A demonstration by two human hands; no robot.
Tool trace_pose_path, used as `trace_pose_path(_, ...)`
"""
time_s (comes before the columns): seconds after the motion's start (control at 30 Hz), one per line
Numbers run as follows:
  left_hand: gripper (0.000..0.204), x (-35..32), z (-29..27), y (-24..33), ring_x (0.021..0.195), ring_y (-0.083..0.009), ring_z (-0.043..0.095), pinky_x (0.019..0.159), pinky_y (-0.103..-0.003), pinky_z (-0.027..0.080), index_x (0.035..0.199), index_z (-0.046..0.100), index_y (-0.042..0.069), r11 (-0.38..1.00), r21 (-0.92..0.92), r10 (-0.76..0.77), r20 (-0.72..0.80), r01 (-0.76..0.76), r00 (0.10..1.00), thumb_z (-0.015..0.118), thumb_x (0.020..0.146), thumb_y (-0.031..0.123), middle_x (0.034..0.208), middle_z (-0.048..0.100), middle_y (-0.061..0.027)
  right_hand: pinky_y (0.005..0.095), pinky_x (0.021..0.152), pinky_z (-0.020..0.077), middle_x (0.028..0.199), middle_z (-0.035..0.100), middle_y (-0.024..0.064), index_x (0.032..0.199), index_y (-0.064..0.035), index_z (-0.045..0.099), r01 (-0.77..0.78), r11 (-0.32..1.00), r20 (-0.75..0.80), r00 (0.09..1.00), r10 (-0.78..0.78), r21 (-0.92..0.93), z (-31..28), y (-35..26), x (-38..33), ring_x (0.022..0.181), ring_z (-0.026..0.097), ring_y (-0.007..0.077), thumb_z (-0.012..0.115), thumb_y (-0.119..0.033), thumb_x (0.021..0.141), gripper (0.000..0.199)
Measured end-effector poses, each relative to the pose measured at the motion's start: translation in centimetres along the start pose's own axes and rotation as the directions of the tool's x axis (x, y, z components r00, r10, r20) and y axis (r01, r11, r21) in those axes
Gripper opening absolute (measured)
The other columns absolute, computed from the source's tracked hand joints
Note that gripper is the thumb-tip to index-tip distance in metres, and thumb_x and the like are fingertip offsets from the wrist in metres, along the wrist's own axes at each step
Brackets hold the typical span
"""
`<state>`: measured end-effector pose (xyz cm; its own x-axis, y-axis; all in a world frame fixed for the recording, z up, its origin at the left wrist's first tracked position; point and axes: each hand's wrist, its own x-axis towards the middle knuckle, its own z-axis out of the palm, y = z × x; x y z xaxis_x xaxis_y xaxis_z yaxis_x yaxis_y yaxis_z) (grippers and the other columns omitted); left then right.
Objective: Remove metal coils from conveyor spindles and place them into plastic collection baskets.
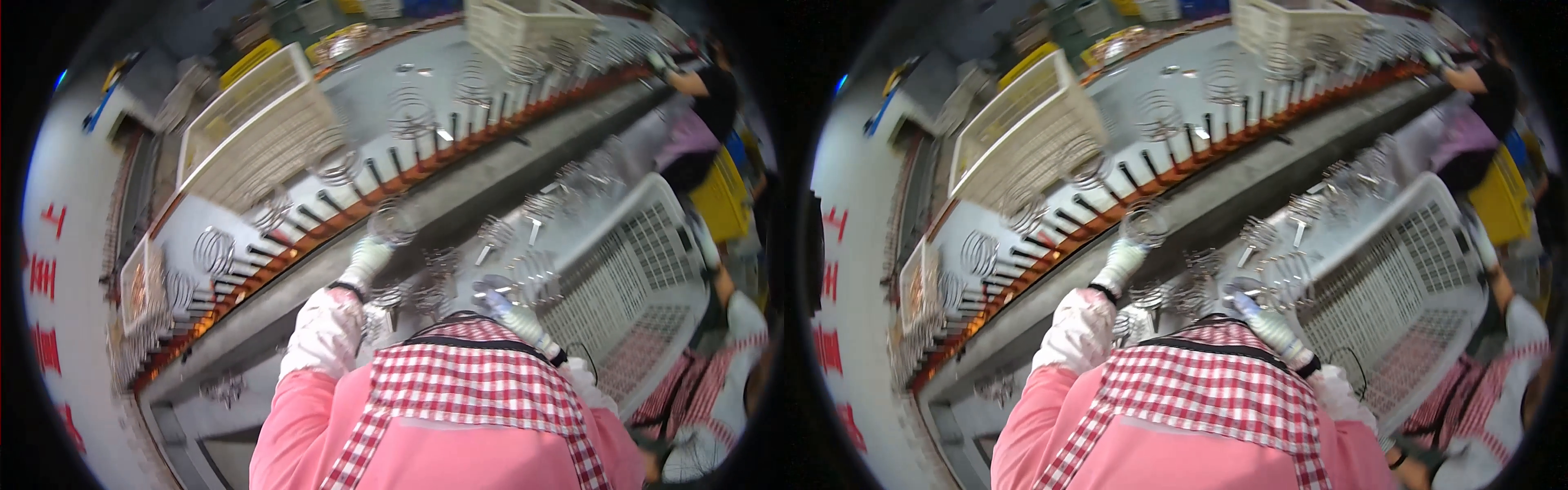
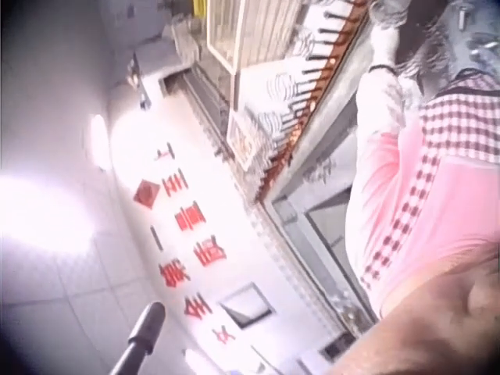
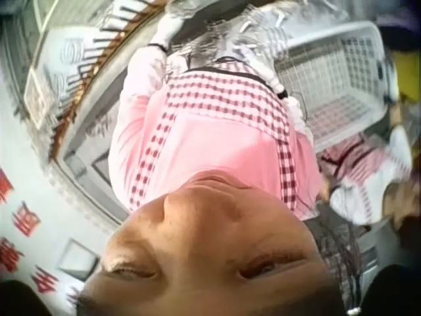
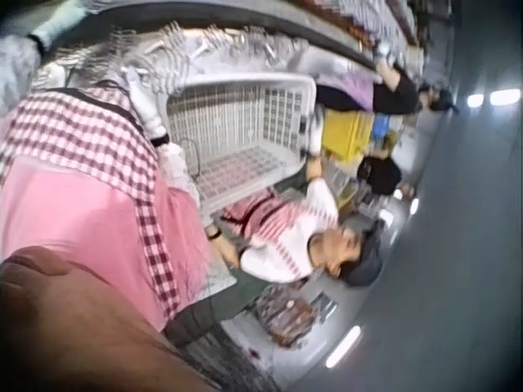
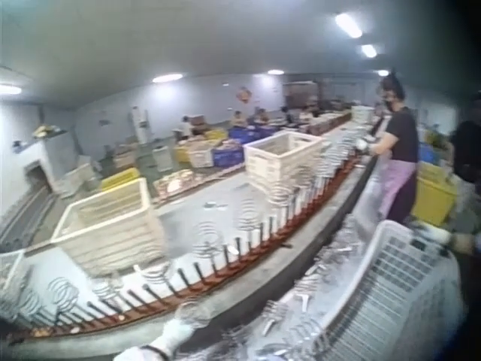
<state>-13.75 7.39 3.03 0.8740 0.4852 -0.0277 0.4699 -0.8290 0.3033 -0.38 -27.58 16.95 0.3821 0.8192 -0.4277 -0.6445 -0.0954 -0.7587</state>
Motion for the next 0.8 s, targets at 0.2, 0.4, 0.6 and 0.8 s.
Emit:
trace_pose_path(0.2, 0.049, -3.2, -6.1, 2.8, 0.092, -0.035, 0.06, 0.079, -0.041, 0.047, 0.095, 0.066, 0.008, 0.899, -0.27, -0.331, 0.095, 0.344, 0.939, 0.05, 0.078, 0.05, 0.093, 0.064, -0.0189, 0.0329, 0.08, 0.0518, 0.118, 0.052, 0.0134, 0.123, -0.0061, 0.04, -0.006, 0.999, -0.059, 0.998, 0.009, 0.051, 4.1, 2.2, -1.5, 0.098, 0.058, 0.0233, 0.058, -0.024, 0.088, 0.043)
trace_pose_path(0.4, 0.053, -4.5, -5.8, 1.5, 0.094, -0.0346, 0.059, 0.082, -0.04, 0.046, 0.097, 0.066, 0.009, 0.91, -0.287, -0.283, 0.098, 0.3, 0.954, 0.049, 0.077, 0.055, 0.096, 0.064, -0.0184, 0.0315, 0.079, 0.0524, 0.114, 0.055, 0.0115, 0.121, -0.0066, 0.044, 0.007, 0.999, -0.069, 0.998, -0.003, 0.053, 6.0, 2.5, -2.3, 0.096, 0.059, 0.0222, 0.056, -0.017, 0.089, 0.036)
trace_pose_path(0.6, 0.052, -4.5, -5.8, 1.0, 0.093, -0.0349, 0.059, 0.081, -0.041, 0.046, 0.094, 0.067, 0.008, 0.915, -0.318, -0.247, 0.049, 0.25, 0.968, 0.049, 0.077, 0.054, 0.093, 0.064, -0.019, 0.0321, 0.078, 0.053, 0.114, 0.055, 0.012, 0.119, -0.0069, 0.045, 0.014, 0.992, -0.112, 0.994, 0.0, 0.124, 6.7, 3.1, -2.5, 0.094, 0.06, 0.0221, 0.057, -0.016, 0.088, 0.035)
trace_pose_path(0.8, 0.04, -3.5, -5.9, 1.9, 0.085, -0.0355, 0.061, 0.071, -0.043, 0.048, 0.083, 0.067, 0.005, 0.88, -0.33, -0.331, 0.091, 0.342, 0.939, 0.053, 0.078, 0.042, 0.084, 0.063, -0.0222, 0.0277, 0.073, 0.0518, 0.115, 0.054, 0.0113, 0.118, -0.0114, 0.044, 0.037, 0.999, -0.038, 0.999, -0.036, 0.024, 3.5, 2.0, -0.4, 0.094, 0.059, 0.0206, 0.057, -0.023, 0.088, 0.035)
